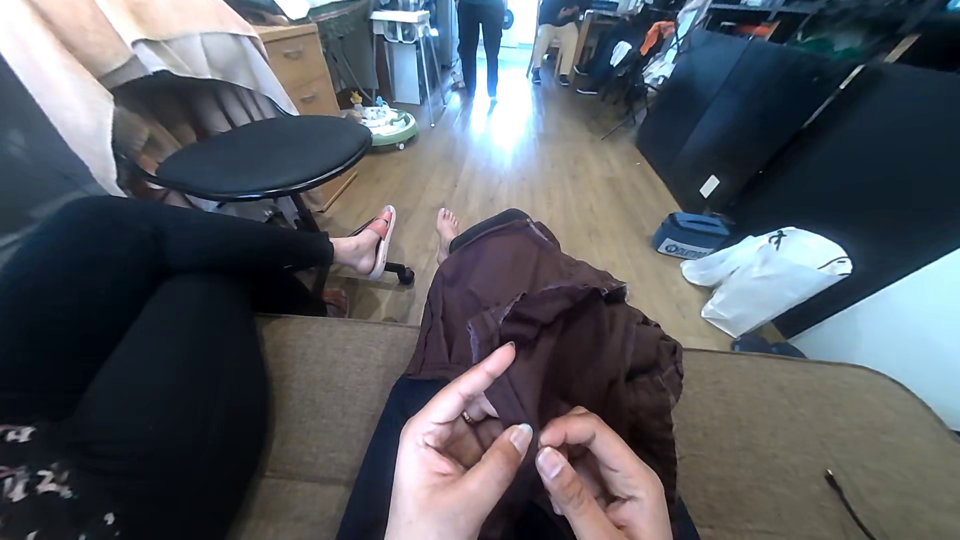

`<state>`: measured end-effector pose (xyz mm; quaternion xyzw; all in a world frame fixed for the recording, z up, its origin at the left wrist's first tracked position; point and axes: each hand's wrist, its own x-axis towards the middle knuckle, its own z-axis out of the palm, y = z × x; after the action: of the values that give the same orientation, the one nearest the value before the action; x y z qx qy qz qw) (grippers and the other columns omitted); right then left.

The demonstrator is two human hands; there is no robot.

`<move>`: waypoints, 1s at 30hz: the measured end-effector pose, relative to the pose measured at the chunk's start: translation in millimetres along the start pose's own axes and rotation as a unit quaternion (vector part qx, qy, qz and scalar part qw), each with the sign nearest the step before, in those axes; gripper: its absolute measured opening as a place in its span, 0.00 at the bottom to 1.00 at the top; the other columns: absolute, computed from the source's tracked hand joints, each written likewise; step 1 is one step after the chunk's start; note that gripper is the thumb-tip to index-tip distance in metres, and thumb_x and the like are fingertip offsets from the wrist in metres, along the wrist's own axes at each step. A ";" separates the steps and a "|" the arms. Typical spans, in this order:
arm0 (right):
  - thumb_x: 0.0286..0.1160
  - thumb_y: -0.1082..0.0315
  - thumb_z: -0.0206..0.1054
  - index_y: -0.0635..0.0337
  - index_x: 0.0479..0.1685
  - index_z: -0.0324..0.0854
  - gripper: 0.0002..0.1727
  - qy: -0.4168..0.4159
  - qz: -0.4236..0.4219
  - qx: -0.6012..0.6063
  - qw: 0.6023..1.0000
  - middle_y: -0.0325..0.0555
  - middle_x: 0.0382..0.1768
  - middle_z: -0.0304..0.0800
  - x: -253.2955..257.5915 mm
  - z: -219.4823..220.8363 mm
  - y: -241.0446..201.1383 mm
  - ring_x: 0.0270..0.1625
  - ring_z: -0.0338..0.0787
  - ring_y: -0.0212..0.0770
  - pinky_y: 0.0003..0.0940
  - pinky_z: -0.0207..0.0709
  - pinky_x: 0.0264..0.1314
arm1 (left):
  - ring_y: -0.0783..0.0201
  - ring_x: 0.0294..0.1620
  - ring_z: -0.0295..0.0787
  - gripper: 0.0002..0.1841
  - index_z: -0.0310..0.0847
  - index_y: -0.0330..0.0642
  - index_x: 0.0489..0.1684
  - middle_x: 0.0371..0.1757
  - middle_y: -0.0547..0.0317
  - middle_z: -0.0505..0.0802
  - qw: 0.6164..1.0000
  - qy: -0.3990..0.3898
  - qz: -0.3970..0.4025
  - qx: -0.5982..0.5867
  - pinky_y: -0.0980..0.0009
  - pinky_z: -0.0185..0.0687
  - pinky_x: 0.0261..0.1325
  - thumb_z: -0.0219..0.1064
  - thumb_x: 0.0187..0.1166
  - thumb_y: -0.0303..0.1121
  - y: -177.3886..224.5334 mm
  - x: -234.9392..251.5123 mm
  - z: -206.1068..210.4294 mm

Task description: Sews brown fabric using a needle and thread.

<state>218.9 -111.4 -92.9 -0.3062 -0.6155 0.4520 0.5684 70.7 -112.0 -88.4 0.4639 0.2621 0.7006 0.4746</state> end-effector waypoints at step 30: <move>0.86 0.65 0.63 0.59 0.43 0.80 0.07 0.007 -0.004 0.003 1.000 0.32 0.39 0.78 -1.6 4.2 7.6 0.34 0.77 0.15 0.10 0.74 0.35 | 0.71 0.50 0.94 0.21 0.86 0.34 0.67 0.55 0.57 0.96 1.000 -0.012 0.017 -0.015 0.73 0.91 0.56 0.70 0.73 0.16 -5.8 1.0 -1.0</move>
<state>214.0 -110.6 -100.2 -0.3053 -0.6113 0.4491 0.5757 72.1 -108.6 -93.1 0.4695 0.2379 0.7066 0.4729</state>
